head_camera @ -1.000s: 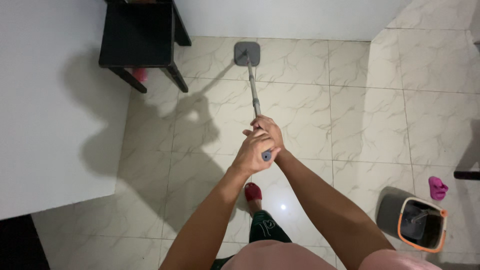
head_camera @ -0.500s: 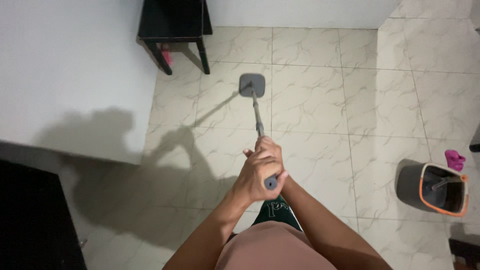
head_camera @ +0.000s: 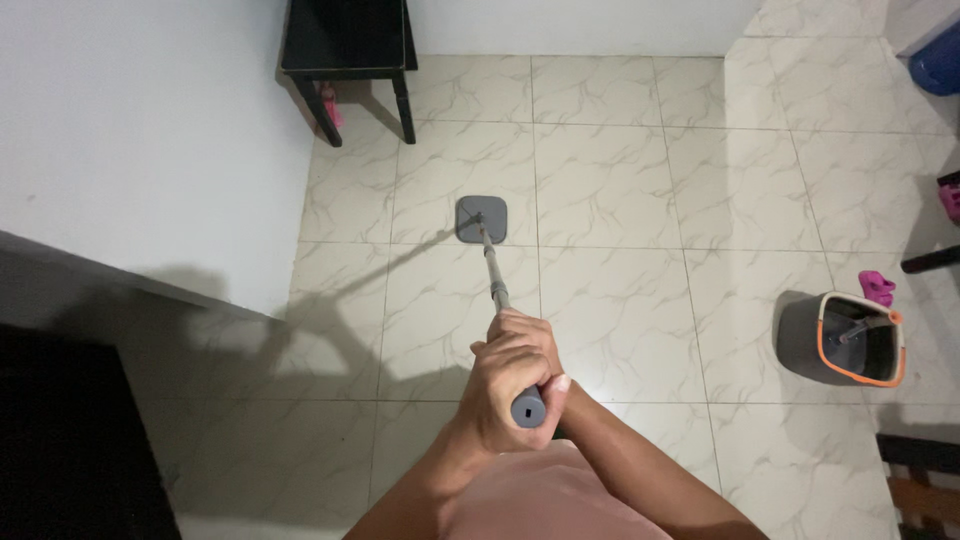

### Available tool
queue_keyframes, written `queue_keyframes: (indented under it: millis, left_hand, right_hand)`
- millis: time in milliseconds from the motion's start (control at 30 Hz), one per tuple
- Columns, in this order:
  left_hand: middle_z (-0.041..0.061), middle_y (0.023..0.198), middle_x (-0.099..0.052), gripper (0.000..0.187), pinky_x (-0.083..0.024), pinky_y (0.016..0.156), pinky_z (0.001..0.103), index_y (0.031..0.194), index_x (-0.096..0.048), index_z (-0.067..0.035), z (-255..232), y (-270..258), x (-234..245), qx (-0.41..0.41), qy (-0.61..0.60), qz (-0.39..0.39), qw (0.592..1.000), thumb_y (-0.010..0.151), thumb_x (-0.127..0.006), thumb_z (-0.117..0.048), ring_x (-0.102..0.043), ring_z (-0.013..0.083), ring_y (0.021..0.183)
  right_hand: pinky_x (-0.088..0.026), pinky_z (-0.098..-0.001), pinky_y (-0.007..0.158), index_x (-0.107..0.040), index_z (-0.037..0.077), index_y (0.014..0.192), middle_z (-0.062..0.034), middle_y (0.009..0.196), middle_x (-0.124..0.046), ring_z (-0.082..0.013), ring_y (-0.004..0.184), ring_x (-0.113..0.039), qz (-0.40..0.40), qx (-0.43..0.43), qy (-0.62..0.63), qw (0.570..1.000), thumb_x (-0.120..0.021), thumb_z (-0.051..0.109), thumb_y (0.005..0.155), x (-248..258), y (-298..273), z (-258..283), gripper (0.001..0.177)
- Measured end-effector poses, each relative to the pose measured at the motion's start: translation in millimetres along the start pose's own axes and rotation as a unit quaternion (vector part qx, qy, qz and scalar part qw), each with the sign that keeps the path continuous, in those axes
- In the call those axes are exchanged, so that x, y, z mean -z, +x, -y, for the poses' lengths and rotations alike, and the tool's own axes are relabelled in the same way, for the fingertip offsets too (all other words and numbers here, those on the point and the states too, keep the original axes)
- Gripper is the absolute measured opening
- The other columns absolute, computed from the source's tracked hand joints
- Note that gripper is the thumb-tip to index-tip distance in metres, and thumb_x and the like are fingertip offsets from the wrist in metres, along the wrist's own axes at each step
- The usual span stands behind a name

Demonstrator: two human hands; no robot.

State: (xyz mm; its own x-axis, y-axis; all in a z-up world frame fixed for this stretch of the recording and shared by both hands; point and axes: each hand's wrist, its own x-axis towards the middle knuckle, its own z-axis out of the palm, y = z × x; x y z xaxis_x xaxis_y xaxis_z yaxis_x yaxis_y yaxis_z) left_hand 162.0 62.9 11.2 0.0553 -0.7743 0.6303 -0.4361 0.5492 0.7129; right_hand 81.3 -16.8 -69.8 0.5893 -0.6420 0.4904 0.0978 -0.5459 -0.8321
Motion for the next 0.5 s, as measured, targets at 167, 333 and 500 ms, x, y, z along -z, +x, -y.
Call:
queue_keyframes:
  millis: [167,333,500]
  left_hand:
    - [0.009,0.069,-0.054,0.021,-0.049,0.078,0.040,0.067,-0.051,-0.007,4,32,4,-0.038,-0.014,-0.017,0.999,0.079,-0.066,0.001,-0.054,0.0228,0.068]
    - [0.009,0.066,-0.047,0.028,-0.046,0.072,0.034,0.063,-0.046,-0.005,65,50,-7,-0.018,-0.078,0.011,0.997,0.077,-0.069,-0.001,-0.050,0.0223,0.066]
    - [0.013,0.077,-0.054,0.011,-0.048,0.079,0.039,0.072,-0.055,0.000,216,109,-29,-0.057,-0.043,0.006,0.997,0.073,-0.065,-0.003,-0.054,0.0272,0.079]
  right_hand:
    - [-0.039,-0.0347,0.057,-0.049,0.006,0.071,-0.0033,0.069,-0.050,-0.0185,0.062,-0.048,-0.044,0.063,0.013,0.997,-0.077,-0.001,0.081,-6,13,-20,0.030]
    - [-0.035,-0.0354,0.056,-0.047,0.007,0.069,-0.0035,0.067,-0.044,-0.0179,0.061,-0.044,-0.130,0.169,0.017,0.977,-0.072,-0.003,0.085,-7,53,-91,0.031]
    - [-0.030,-0.0372,0.056,-0.041,0.006,0.069,-0.0051,0.068,-0.037,-0.0187,0.062,-0.039,-0.095,0.169,-0.034,0.981,-0.070,-0.003,0.089,17,130,-219,0.037]
